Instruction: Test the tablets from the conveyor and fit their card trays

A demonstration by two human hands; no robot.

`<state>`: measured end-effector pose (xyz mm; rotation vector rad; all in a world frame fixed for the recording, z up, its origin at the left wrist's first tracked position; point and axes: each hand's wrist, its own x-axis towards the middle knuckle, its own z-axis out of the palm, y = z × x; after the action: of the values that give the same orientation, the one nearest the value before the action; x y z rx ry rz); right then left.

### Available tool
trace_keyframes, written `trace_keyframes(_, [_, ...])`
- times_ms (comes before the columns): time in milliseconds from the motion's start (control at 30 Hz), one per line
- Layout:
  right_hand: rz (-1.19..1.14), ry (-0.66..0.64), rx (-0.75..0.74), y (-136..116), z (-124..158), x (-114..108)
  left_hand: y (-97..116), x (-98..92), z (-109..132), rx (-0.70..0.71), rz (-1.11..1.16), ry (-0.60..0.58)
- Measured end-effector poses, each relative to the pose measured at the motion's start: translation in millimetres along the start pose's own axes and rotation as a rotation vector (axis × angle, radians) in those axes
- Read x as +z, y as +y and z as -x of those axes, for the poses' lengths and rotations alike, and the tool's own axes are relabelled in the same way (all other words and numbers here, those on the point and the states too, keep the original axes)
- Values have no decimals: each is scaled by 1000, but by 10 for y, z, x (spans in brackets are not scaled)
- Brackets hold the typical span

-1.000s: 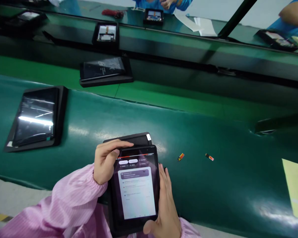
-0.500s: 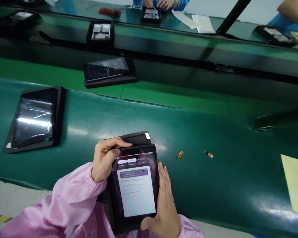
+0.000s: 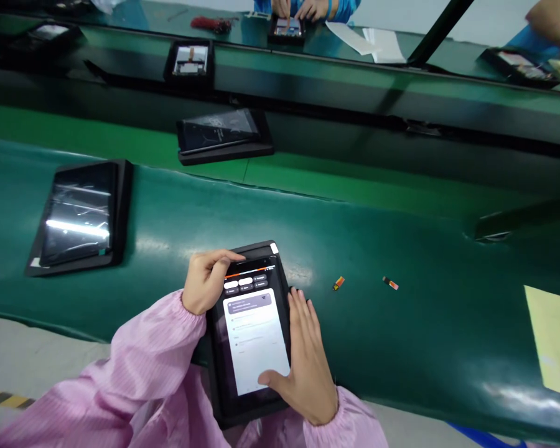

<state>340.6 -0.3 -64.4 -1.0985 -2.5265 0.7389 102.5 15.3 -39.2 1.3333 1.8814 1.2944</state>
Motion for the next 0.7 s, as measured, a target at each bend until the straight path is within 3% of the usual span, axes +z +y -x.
trace_keyframes(233, [70, 24, -42, 18, 1, 60, -60, -17, 62, 60, -18, 48])
trace_keyframes(700, [51, 46, -71, 43, -11, 89, -63, -6, 53, -37, -14, 35])
